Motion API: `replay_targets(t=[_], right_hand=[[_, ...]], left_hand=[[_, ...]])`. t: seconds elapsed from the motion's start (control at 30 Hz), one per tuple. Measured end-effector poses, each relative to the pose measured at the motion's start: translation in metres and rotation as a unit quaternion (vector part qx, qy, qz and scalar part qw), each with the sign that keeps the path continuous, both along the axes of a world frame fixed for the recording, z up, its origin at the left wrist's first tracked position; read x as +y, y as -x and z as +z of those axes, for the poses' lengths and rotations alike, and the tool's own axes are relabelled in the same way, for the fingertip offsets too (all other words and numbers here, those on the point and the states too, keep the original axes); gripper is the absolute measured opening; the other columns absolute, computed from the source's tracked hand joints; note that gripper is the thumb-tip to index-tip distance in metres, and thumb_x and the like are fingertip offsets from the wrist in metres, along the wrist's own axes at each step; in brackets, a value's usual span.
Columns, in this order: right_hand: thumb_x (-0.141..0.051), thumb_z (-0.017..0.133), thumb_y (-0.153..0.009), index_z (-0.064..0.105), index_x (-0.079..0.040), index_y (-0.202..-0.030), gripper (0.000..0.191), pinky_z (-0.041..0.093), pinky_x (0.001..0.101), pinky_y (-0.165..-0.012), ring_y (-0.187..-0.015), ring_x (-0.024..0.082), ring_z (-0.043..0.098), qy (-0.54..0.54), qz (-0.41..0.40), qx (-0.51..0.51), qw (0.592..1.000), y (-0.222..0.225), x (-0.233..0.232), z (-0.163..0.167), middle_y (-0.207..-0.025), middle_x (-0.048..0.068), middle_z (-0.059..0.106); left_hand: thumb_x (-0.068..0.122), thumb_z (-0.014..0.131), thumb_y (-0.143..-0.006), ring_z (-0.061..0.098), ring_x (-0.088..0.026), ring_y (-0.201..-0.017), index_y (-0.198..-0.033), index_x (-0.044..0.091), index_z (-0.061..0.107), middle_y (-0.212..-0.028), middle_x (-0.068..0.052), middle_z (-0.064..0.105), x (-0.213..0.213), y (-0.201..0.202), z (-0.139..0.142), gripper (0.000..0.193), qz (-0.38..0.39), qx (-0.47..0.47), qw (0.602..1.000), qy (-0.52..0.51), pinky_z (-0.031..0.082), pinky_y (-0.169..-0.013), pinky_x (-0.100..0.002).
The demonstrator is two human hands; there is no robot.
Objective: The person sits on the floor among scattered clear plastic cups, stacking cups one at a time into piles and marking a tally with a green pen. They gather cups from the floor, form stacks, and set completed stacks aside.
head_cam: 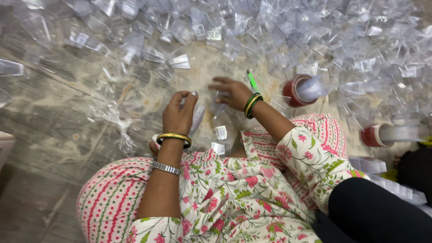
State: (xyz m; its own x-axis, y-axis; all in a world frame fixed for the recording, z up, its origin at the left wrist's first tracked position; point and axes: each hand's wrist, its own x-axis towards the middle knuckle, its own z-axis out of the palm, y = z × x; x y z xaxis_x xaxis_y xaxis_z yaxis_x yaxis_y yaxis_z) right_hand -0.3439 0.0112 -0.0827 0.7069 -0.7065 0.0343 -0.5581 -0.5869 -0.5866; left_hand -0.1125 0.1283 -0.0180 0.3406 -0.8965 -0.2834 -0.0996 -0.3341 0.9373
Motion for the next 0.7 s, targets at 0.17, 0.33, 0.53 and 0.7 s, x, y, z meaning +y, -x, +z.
replay_targets(t=[0.17, 0.33, 0.53, 0.7], right_hand=[[-0.023, 0.092, -0.074, 0.053, -0.019, -0.146, 0.082, 0.057, 0.0369, -0.097, -0.111, 0.024, 0.071, -0.057, -0.247, -0.044, 0.966, 0.016, 0.020, 0.013, -0.125, 0.012, 0.071], [-0.014, 0.097, -0.064, 0.043, -0.015, -0.152, 0.103, 0.056, 0.0369, -0.086, -0.098, 0.026, 0.068, -0.069, -0.205, -0.057, 0.975, -0.009, 0.031, 0.008, -0.107, 0.015, 0.069], [0.009, 0.083, -0.073, 0.049, -0.007, -0.150, 0.085, 0.058, 0.0302, -0.075, -0.079, 0.014, 0.067, -0.262, -0.248, -0.264, 0.894, -0.014, 0.040, 0.034, -0.084, 0.004, 0.065], [0.010, 0.075, -0.085, 0.045, -0.002, -0.151, 0.074, 0.061, 0.0301, -0.083, -0.086, 0.013, 0.072, -0.338, -0.234, -0.390, 0.824, -0.004, 0.075, 0.076, -0.088, 0.006, 0.073]], left_hand=[[0.050, 0.073, -0.084, 0.063, -0.020, -0.072, -0.104, 0.010, 0.075, -0.080, -0.012, 0.071, 0.001, -0.002, 0.000, 0.045, -0.044, -0.050, 0.996, -0.059, 0.053, -0.069, -0.037], [0.052, 0.074, -0.081, 0.071, -0.032, -0.099, -0.120, 0.012, 0.072, -0.105, -0.021, 0.074, 0.004, -0.012, -0.009, 0.056, -0.119, -0.127, 0.981, -0.083, 0.054, -0.088, -0.041], [0.051, 0.076, -0.080, 0.071, -0.033, -0.106, -0.134, 0.015, 0.066, -0.123, -0.021, 0.070, 0.006, -0.015, -0.013, 0.065, -0.175, -0.139, 0.974, -0.046, 0.055, -0.091, -0.041], [0.035, 0.077, -0.084, 0.070, -0.023, -0.112, -0.145, 0.019, 0.058, -0.126, -0.017, 0.070, 0.011, -0.011, -0.001, 0.066, -0.263, -0.039, 0.963, 0.044, 0.054, -0.094, -0.036]])
